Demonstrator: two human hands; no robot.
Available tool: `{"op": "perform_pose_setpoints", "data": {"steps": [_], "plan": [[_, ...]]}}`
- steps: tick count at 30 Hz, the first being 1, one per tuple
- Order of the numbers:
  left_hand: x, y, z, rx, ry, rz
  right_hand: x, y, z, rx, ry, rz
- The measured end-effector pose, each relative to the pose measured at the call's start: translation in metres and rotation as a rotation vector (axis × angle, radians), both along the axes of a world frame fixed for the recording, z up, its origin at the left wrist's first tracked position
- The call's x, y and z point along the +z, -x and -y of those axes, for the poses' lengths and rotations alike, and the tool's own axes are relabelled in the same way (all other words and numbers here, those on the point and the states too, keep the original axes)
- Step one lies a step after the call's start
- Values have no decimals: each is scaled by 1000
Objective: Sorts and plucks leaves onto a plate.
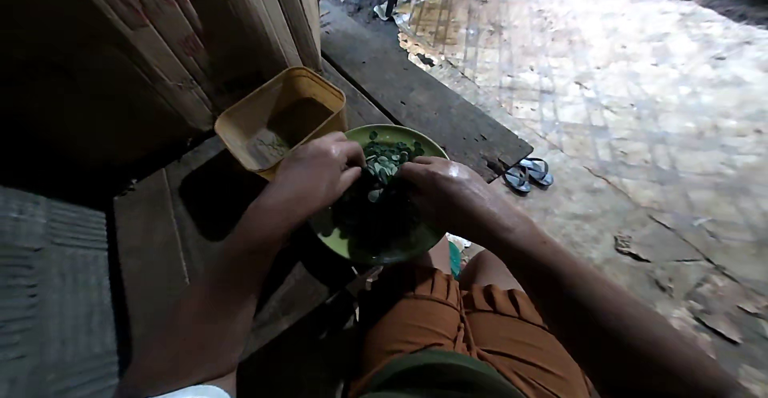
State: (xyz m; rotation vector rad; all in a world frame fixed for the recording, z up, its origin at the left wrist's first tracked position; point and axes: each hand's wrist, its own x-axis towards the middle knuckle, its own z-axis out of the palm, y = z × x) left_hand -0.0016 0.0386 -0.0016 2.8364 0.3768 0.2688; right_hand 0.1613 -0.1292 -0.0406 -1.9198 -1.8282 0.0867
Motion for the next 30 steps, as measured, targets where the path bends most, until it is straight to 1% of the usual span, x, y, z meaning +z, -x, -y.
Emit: {"op": "perform_pose_setpoints", "data": {"steps": [3, 5, 8, 14, 19, 23, 25, 28, 30], "plan": [[17, 8, -6, 52, 107, 128, 8, 2, -1, 35, -123, -68], [25, 12, -7, 96, 206, 190, 17, 4, -1, 43, -157, -107], [29, 14, -8, 110, 354, 239, 24, 5, 3, 62, -165, -167], [28, 8, -4, 116, 625, 297, 23, -2, 9, 80, -149, -259], [21, 2, 2, 146, 730, 367, 23, 9, 7, -28, -259, -377], [17, -2, 9, 139, 821, 423, 13, 23, -5, -129, -331, -399], [17, -3, 13, 147, 877, 422, 9, 24, -11, -149, -344, -439], [17, -4, 16, 146, 979, 400, 6, 21, -13, -138, -348, -574], [19, -4, 16, 159, 993, 357, 4, 14, -12, -112, -349, -610]]}}
